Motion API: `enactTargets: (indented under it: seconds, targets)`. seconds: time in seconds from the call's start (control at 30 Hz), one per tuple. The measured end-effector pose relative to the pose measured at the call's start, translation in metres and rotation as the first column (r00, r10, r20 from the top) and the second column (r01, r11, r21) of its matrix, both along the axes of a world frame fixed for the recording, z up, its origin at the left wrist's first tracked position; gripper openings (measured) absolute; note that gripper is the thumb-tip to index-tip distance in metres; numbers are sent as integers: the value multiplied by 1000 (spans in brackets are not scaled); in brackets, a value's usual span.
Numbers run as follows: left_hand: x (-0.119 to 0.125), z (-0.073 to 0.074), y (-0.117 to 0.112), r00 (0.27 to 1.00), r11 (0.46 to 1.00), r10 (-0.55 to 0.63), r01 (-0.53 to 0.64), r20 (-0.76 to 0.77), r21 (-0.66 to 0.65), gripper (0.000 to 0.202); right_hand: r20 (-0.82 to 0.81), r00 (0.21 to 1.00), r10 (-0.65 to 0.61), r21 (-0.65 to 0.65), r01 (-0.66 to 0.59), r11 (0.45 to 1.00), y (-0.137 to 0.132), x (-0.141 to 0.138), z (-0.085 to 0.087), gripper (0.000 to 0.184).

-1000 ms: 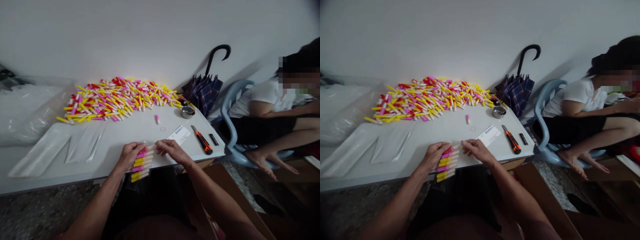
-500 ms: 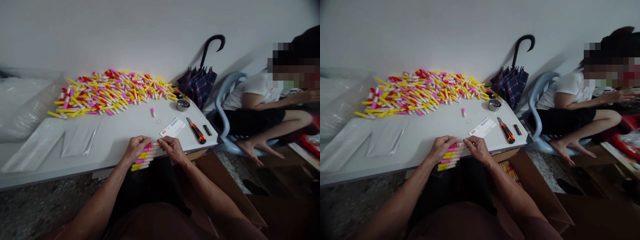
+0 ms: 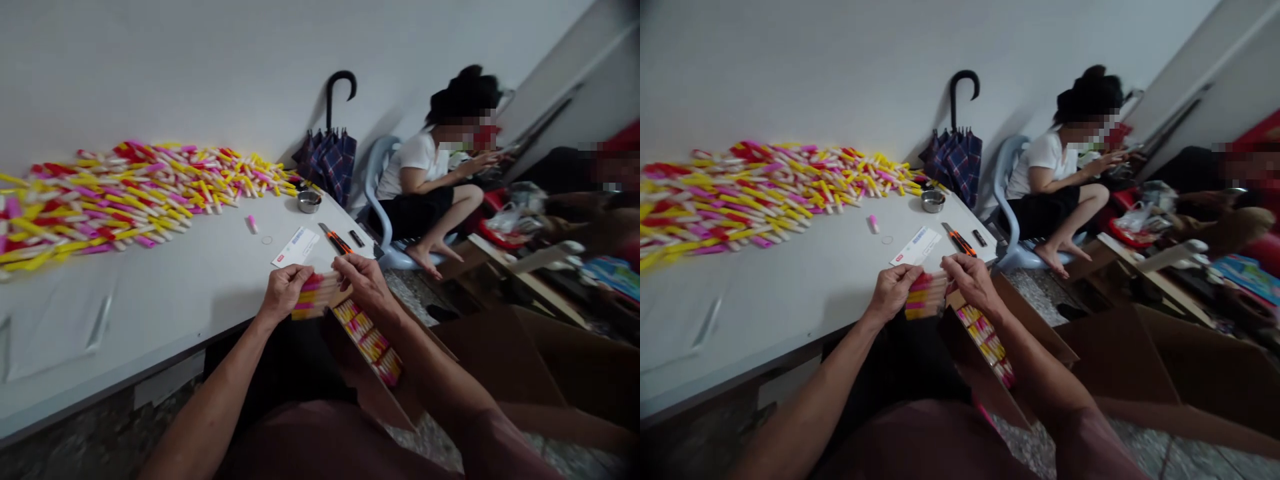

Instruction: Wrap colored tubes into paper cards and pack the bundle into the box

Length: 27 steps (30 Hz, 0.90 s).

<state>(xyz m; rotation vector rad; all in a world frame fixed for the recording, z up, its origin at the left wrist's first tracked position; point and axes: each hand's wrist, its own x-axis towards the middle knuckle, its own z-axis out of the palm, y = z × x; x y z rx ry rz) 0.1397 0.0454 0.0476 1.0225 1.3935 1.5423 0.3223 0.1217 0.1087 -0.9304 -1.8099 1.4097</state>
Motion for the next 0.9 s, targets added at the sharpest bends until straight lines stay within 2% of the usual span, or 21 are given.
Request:
enactTargets:
  seconds: [0.1, 0.2, 0.3, 0.4, 0.53, 0.63, 0.77, 0.83, 0.9]
  targets:
    - [26, 6, 14, 1000, 999, -13, 14, -7, 50, 44, -22, 999, -24, -53, 23, 998, -1, 27, 8, 34]
    - [42, 9, 20, 997, 996, -42, 47, -66, 81, 46, 19, 998, -54, -40, 55, 998, -3, 48, 6, 33]
    - [51, 9, 20, 991, 992, -70, 81, -112, 96, 46, 52, 992, -112, 44, 110, 993, -5, 61, -1, 33]
    - [58, 7, 19, 994, 991, -88, 94, -72, 91, 46, 42, 987, -154, 166, 145, 976, -8, 66, -5, 31]
    - [65, 2, 20, 989, 986, -148, 148, 4, 75, 47, 70, 973, -222, 307, 191, 932, -13, 69, 1, 31]
    - [64, -3, 19, 967, 972, -233, 230, 100, 46, 50, 81, 944, -320, 386, 267, 883, -15, 80, 16, 35]
    - [55, -7, 13, 976, 982, -184, 186, 116, -5, 51, 106, 879, -466, 475, 367, 800, -10, 116, 39, 40]
    - [49, -10, 9, 982, 987, -157, 160, 107, -25, 51, 110, 827, -551, 557, 408, 724, -5, 140, 42, 40]
    - [45, -15, 6, 985, 989, -139, 143, 99, -40, 49, 82, 759, -646, 638, 458, 619, 0, 159, 31, 39]
